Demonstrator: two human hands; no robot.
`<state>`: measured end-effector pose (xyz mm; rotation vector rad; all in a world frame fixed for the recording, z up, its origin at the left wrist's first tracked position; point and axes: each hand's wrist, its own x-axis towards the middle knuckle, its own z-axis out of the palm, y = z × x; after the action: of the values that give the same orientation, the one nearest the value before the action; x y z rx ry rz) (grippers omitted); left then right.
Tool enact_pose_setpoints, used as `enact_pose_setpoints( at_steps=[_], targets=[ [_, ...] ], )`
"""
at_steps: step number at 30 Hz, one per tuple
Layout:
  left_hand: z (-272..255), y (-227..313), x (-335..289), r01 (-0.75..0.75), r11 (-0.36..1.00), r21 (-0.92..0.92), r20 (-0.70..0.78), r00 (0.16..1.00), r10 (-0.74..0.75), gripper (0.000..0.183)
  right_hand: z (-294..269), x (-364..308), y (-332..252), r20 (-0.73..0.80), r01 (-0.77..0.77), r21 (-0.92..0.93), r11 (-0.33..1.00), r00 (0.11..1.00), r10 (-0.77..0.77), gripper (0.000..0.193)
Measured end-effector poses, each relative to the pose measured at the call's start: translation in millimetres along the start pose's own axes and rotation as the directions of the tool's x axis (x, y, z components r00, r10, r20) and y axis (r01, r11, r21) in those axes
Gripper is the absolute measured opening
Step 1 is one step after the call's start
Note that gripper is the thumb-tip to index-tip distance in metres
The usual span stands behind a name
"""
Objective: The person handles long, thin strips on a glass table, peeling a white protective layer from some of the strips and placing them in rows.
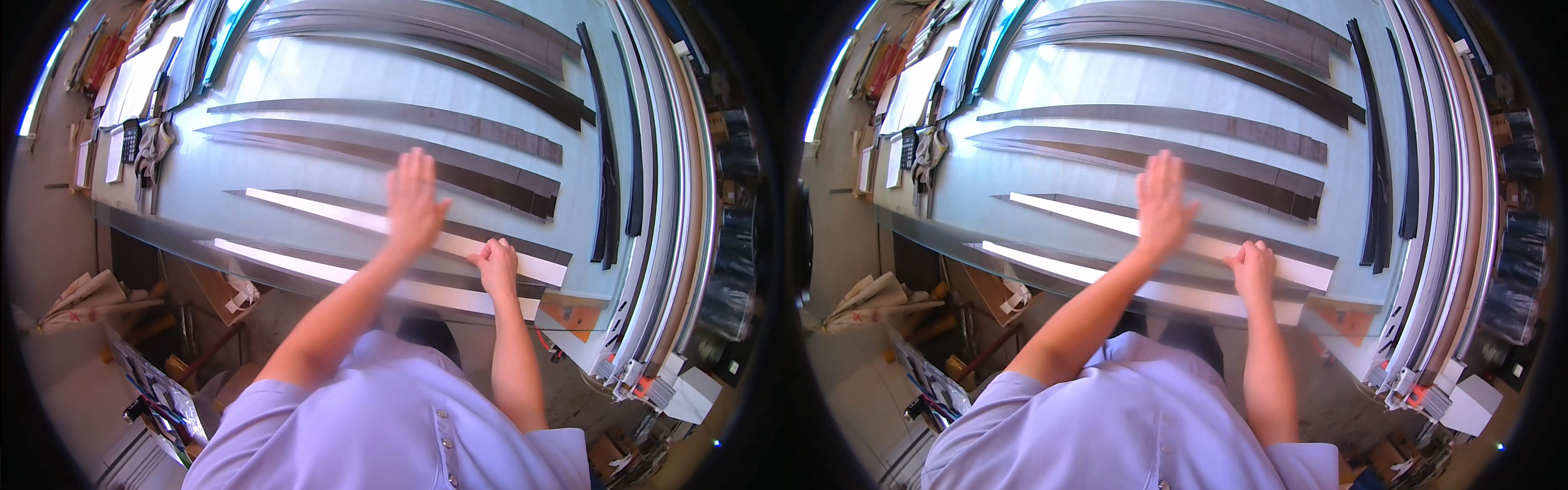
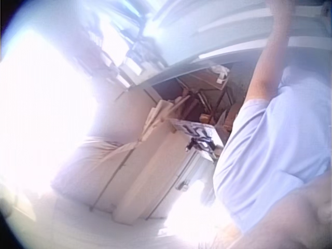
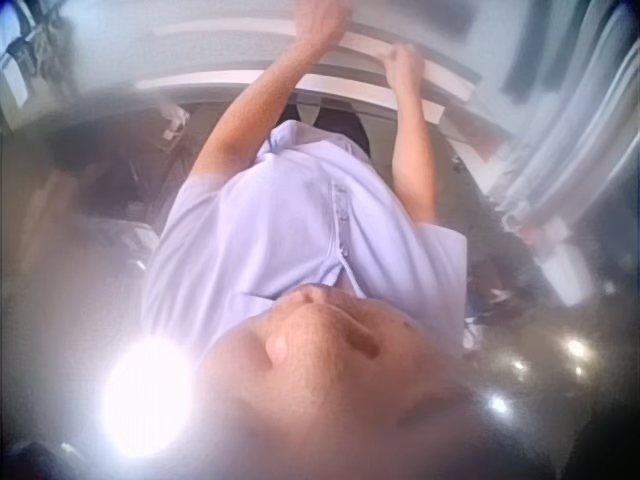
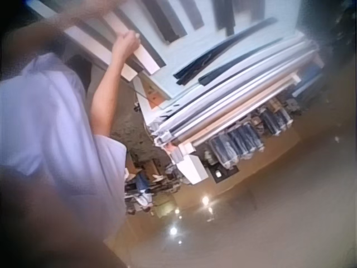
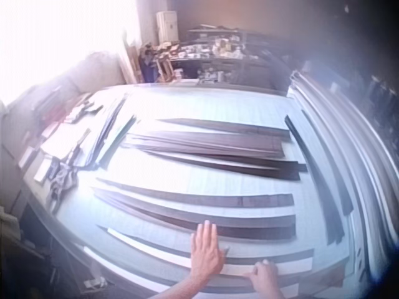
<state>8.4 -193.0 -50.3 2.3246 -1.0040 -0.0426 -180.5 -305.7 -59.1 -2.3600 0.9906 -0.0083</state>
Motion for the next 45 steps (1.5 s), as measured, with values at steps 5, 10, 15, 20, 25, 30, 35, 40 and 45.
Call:
enact_pose_setpoints(
  at_steps=[5,10,15,20,25,30,35,40,45],
  targets=[
    [21,10,4,-0.022,0.991,0.132,0.159,0.987,0.001,0.086,-2,0,-3,0.016,0.003,0.003,1.0,1.0,-0.003,0.034],
    [-21,-50,1,0.162,0.935,0.315,0.062,0.98,-0.191,0.081,0,-4,-2,-0.021,0.01,0.017,1.0,1.0,-0.009,0.034],
    [-63,-136,-1,0.316,0.83,0.459,-0.109,0.948,-0.3,0.075,-3,-3,-6,-0.008,-0.008,0.024,1.0,1.0,0.008,0.034],
    [-100,-224,-15,0.415,0.806,0.422,-0.362,0.892,-0.27,0.061,-4,-3,-7,0.005,-0.011,0.04,0.999,1.0,0.011,0.034],
    [-167,-291,-53,0.561,0.827,0.018,-0.453,0.742,-0.493,0.027,-5,-1,-8,0.017,-0.032,0.038,0.999,0.999,0.032,0.033],
    [-181,-271,-52,0.52,0.854,0.014,-0.252,0.828,-0.5,0.036,-5,-1,-6,0.036,-0.042,0.034,0.999,0.999,0.041,0.032],
    [-183,-272,-36,0.635,0.772,0.027,-0.102,0.77,-0.63,0.047,-5,-1,-6,0.049,-0.04,0.027,0.999,0.998,0.039,0.032],
    [-196,-273,-18,0.709,0.705,0.019,0.173,0.692,-0.701,0.042,-5,-2,-5,0.046,-0.029,0.023,0.999,0.999,0.028,0.032],
    [-196,-270,-18,0.593,0.726,-0.348,0.25,0.805,-0.538,0.039,-3,-3,-4,0.022,-0.013,0.037,0.999,1.0,0.012,0.033]
  ],
)
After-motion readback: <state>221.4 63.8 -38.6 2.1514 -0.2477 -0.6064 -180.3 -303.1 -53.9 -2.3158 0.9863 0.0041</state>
